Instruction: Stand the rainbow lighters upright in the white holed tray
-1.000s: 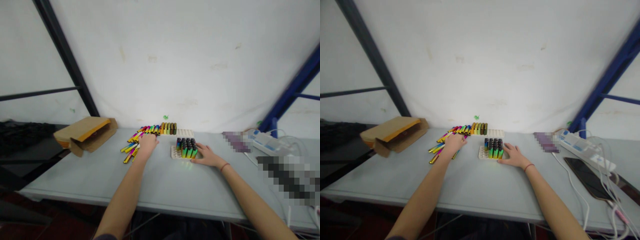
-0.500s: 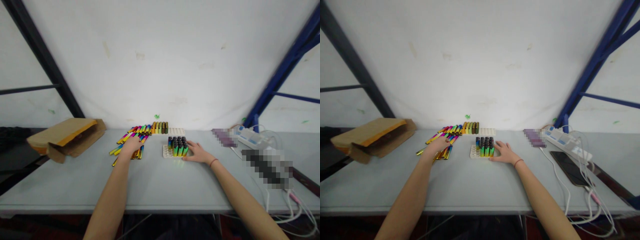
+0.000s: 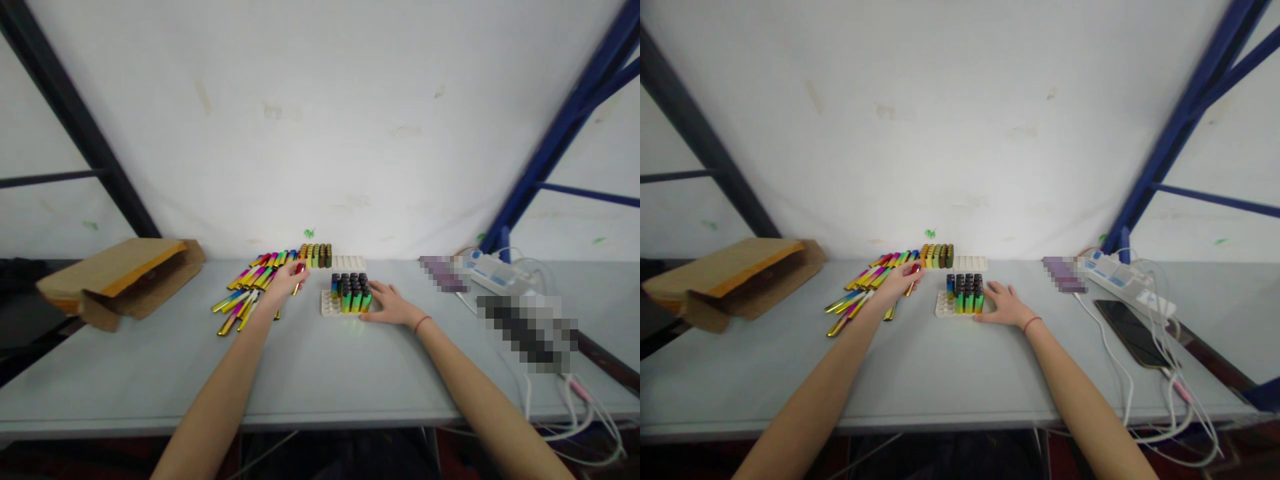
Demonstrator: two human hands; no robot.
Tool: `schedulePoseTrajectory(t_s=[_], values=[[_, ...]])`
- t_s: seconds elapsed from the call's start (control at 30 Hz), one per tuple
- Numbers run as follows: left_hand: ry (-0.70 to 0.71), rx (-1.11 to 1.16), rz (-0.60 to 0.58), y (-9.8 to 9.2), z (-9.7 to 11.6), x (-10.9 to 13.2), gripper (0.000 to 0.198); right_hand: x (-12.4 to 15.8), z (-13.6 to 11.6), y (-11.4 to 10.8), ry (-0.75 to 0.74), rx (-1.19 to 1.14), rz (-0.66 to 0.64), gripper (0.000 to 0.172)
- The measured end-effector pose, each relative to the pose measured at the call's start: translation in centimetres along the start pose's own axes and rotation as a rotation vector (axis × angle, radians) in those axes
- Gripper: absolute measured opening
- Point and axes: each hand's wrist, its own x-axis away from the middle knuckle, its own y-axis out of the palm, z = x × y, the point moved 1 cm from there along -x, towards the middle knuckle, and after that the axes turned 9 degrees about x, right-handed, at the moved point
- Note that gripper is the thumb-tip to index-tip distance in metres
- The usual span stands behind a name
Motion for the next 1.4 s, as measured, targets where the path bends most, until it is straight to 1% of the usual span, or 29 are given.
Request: schedulePoseTrajectory(t_s=[0.1,0.17,0.3,0.4,0.5,0.63,0.83,0.87,0.97,1.03,1.07,1.17,1.3,1.4], values=[[0.057,0.027,-0.005,0.7,-0.1,0.4,0.046,0.0,0.1,0.0,-0.003,0.008,0.004,0.100],[0.095,0.020,-0.028,1.2,-0.2,0.5,0.045,0.0,0.1,0.1,-0.009,0.018,0.008,0.099],[0.222,-0.024,-0.088,1.8,-0.6,0.3,0.041,0.0,0.1,0.1,-0.015,0.038,0.007,0.098],[0.254,-0.041,-0.125,2.0,-1.1,0.1,0.042,0.0,0.1,0.0,-0.010,0.043,0.007,0.097],[0.198,0.014,-0.156,2.3,-1.6,0.1,0.041,0.0,0.0,0.0,0.003,0.034,-0.001,0.098],[0.076,0.190,-0.167,3.0,-2.0,0.4,0.035,0.1,-0.2,-0.2,0.004,0.022,-0.015,0.100],[0.122,0.350,-0.107,3.8,-1.8,0.9,0.035,0.2,-0.3,-0.3,-0.005,0.041,-0.002,0.098],[0.098,0.380,-0.100,3.9,-1.7,0.9,0.036,0.2,-0.3,-0.3,-0.008,0.046,-0.002,0.098],[-0.041,0.467,-0.087,4.0,-1.4,1.1,0.041,0.1,-0.2,-0.3,-0.012,0.059,-0.008,0.098],[-0.110,0.487,-0.086,4.1,-1.2,1.3,0.049,0.1,-0.1,-0.2,-0.012,0.063,-0.008,0.098],[-0.123,0.487,-0.085,4.1,-1.2,1.4,0.053,0.1,0.0,-0.1,-0.012,0.064,-0.006,0.098],[-0.111,0.458,-0.075,4.3,-0.9,1.8,0.061,0.1,0.2,0.2,-0.011,0.066,0.007,0.097],[-0.092,0.401,-0.071,4.6,-0.7,2.2,0.063,0.1,0.3,0.4,-0.003,0.066,0.026,0.096],[-0.137,0.409,-0.017,4.6,-0.6,2.2,0.060,0.1,0.3,0.4,-0.002,0.064,0.023,0.097]])
